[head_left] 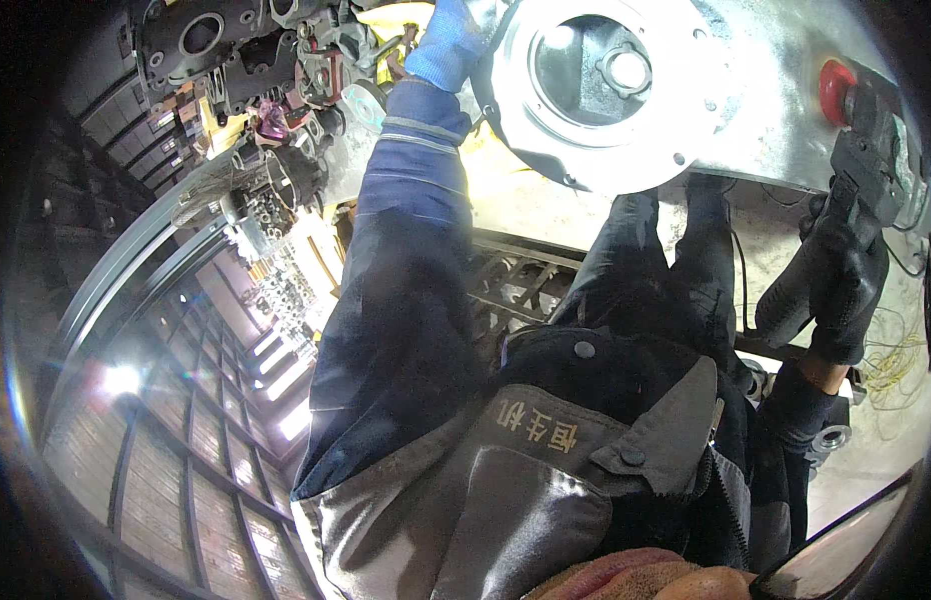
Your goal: The person uses an angle grinder to smooth the surface of a metal part on a workbench. They hold the part steady with one hand while operating the grinder with the other, moving the tool across the surface repeatedly.
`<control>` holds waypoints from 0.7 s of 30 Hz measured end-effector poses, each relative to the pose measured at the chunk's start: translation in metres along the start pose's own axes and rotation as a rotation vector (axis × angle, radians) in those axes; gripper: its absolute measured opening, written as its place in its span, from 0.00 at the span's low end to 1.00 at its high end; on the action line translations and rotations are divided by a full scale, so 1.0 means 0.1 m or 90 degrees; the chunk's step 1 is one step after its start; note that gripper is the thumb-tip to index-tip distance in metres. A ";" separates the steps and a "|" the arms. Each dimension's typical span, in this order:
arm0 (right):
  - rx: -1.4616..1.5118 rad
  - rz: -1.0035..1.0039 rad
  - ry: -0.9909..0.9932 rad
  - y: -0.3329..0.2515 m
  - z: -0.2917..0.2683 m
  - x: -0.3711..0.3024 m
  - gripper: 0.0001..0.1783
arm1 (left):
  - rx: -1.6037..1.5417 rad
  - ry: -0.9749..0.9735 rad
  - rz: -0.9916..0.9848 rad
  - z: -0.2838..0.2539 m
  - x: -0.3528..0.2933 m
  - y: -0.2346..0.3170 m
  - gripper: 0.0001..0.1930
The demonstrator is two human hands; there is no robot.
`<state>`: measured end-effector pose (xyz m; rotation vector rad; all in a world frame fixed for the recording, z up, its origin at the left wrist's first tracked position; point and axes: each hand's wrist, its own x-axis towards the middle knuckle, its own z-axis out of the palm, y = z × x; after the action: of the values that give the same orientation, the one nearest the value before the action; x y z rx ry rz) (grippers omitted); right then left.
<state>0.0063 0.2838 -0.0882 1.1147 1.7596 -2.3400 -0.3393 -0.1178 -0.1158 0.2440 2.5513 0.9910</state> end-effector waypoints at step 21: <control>-0.098 -0.009 -0.223 -0.88 0.47 -0.21 0.18 | -0.676 -0.443 -0.045 1.87 -2.57 2.15 0.32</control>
<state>-0.0383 0.2686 0.0023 0.6265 1.7791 -2.1936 -0.0235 0.0778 -0.0198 0.1398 1.1963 1.6906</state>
